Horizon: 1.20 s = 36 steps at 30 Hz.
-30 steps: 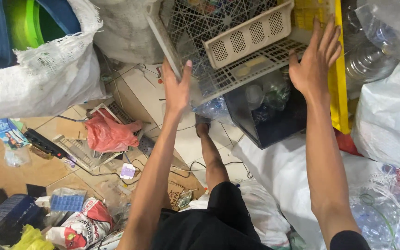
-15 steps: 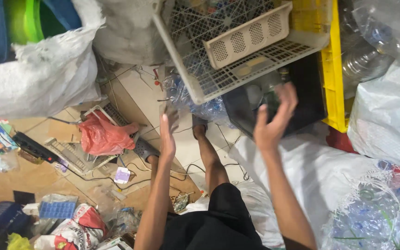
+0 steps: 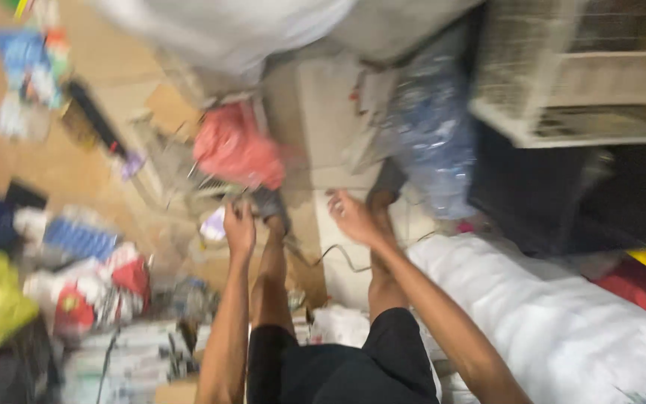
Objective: The person sorts through various recyclable materials in a cluttered room. They handle a white sack containing plastic bowls, a black box with plastic bottles, a yellow bag with bottles and containers, and a red plastic bag. The person moves these items around, placing them into different locations within the room.
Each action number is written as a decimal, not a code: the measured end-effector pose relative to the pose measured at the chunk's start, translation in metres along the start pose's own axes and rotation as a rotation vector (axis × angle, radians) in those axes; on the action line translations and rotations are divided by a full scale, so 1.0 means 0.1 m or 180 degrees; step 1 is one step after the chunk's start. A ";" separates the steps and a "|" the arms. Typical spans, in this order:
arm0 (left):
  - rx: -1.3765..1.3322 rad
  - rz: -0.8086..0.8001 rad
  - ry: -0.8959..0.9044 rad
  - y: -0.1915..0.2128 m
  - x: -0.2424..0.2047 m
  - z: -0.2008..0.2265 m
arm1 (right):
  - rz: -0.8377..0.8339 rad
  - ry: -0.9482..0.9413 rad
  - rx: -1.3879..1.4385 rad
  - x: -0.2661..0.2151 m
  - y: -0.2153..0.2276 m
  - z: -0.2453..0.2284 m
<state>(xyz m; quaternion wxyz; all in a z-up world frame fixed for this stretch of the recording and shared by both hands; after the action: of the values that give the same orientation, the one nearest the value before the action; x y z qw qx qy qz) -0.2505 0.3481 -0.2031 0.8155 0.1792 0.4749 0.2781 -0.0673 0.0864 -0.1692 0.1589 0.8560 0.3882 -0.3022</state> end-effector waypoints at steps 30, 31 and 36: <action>0.0943 0.0150 0.0248 1.38 3.87 -2.90 | 0.0838 -0.1007 -0.0637 3.22 -1.52 1.93; 0.0933 0.0141 0.0212 1.34 3.95 -2.97 | 0.0875 -0.0994 -0.0640 3.27 -1.49 1.97; 0.0602 0.0420 0.0094 1.61 3.57 -2.85 | 0.0848 -0.0065 -0.0828 3.04 -1.53 1.83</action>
<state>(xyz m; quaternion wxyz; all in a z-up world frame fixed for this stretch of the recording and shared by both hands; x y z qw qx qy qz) -0.4048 0.7043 -0.4926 0.7678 0.2820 0.4982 0.2877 -0.0987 0.2658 -0.5103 0.3108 0.8689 0.3056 -0.2345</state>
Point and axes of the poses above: each hand's wrist, its own x-axis towards the middle knuckle, its own y-axis out of the back of the hand, z = x × y, the point moved 10 cm from there along x, towards the middle knuckle, and after that the axes turned 12 degrees about x, right-handed, at the moved point
